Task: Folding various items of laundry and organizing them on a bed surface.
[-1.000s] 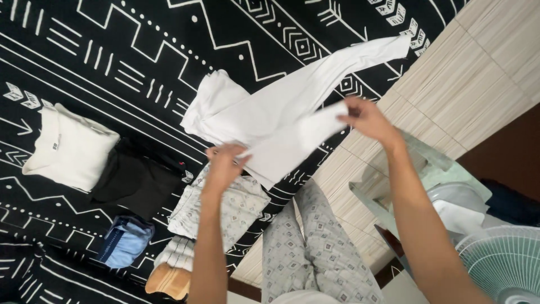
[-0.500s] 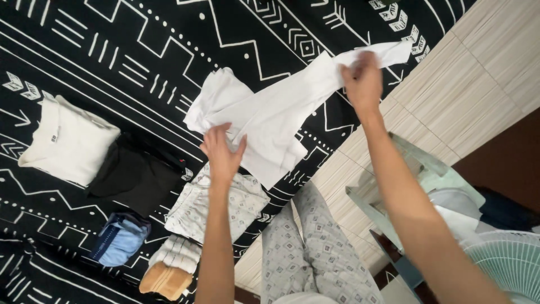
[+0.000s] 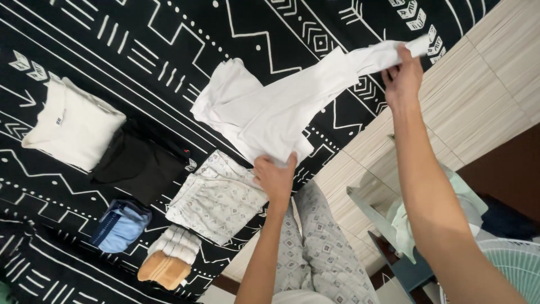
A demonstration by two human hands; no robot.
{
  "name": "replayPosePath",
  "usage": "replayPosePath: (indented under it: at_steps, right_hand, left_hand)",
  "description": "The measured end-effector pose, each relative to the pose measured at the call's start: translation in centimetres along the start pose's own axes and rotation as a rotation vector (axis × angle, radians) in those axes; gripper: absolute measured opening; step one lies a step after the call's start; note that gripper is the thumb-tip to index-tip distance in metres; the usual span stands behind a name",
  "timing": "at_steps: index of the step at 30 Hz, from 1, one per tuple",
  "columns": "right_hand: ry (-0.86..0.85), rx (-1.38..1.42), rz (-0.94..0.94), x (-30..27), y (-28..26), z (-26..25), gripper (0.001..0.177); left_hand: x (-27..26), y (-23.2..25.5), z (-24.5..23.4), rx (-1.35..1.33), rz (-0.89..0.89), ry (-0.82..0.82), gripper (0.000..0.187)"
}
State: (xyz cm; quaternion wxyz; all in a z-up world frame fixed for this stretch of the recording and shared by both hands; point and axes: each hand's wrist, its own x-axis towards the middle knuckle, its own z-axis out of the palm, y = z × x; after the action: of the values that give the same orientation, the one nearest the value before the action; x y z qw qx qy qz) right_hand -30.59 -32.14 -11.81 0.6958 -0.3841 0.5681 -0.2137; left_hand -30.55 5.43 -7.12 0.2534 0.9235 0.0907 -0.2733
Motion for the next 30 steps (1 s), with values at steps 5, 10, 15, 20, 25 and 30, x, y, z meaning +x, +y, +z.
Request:
replayPosePath:
  at_steps: [5,10,15,20,25,30]
  right_hand:
    - [-0.134,0.023,-0.148,-4.8,0.1,4.4,0.045]
    - [-0.125,-0.597,-0.813,-6.2,6.0,5.6,0.086]
    - [-0.075,-0.487,-0.394,-2.9,7.6,4.0,0.049]
    - [-0.273,-0.111,-0.241,-7.2,6.4,5.6,0.043]
    - [-0.155,0.165,-0.036,-15.7,11.2,6.7,0.045]
    - [-0.086,0.177,0.212,-23.5,23.6,7.2,0.035]
  left_hand:
    - [-0.2,1.2,0.2,0.058,0.004,-0.002,0.091]
    - [-0.5,1.5,2.0,0.066,-0.002,0.075,0.092]
    - [-1.5,0.2,0.5,-0.279,-0.016,0.06,0.067]
    - [-2.7,-4.2,0.1,-0.786,-0.102,0.04,0.05]
    - [-3.2,-5.6,-1.2,-0.684,-0.073,0.13,0.022]
    - [1.4,-6.6,-3.0,-1.068,0.024,0.104,0.024]
